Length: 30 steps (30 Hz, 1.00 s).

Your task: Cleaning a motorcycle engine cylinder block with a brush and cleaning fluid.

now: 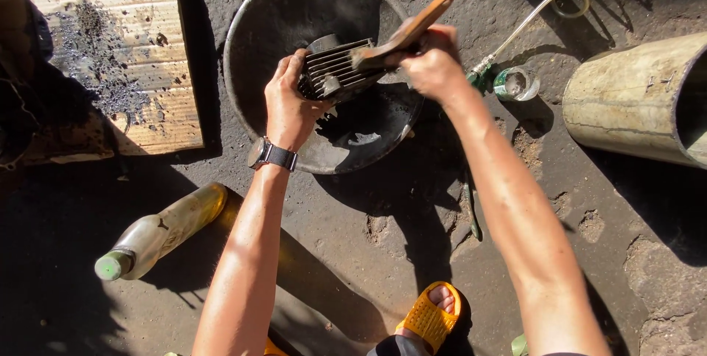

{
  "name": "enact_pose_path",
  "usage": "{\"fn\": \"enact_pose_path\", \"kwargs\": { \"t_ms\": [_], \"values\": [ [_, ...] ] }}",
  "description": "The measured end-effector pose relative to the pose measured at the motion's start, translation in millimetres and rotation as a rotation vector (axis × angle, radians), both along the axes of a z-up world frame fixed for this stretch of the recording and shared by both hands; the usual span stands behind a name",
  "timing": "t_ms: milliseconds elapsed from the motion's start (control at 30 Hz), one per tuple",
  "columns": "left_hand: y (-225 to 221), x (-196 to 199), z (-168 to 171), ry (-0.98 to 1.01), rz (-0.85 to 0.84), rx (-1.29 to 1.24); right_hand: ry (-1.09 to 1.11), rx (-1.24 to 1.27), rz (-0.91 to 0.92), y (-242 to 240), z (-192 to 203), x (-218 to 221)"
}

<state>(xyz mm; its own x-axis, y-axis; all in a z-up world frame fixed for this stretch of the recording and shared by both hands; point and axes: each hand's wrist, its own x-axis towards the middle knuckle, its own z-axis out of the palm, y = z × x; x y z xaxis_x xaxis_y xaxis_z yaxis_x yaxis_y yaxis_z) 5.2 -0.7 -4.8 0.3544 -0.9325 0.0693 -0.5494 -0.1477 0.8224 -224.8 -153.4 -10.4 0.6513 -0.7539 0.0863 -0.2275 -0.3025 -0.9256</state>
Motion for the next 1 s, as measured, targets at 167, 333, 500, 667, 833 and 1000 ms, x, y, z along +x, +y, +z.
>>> {"fn": "enact_pose_path", "kwargs": {
  "t_ms": [167, 333, 500, 667, 833, 1000],
  "values": [
    [5.0, 2.2, 1.9, 0.07, -0.02, -0.001, 0.031, -0.088, 0.004, 4.2, -2.9, 11.7],
    [0.6, 0.3, -7.0, 0.096, 0.008, -0.014, -0.079, 0.146, 0.061, -3.0, 5.7, 11.0],
    [1.6, 0.7, -3.2, 0.043, -0.006, -0.024, 0.053, -0.064, 0.095, -12.2, 5.4, -0.6],
    [2.8, 0.0, 3.5, 0.064, 0.004, 0.021, 0.132, -0.109, 0.076, 4.7, 18.4, 23.7],
    [3.9, 1.3, -11.3, 0.184, 0.019, -0.032, 0.008, -0.019, 0.117, -8.0, 5.2, 4.0],
    [3.9, 0.9, 3.8, 0.087, 0.001, 0.04, 0.037, -0.062, 0.096, 10.0, 16.5, 25.0]
  ]
}}
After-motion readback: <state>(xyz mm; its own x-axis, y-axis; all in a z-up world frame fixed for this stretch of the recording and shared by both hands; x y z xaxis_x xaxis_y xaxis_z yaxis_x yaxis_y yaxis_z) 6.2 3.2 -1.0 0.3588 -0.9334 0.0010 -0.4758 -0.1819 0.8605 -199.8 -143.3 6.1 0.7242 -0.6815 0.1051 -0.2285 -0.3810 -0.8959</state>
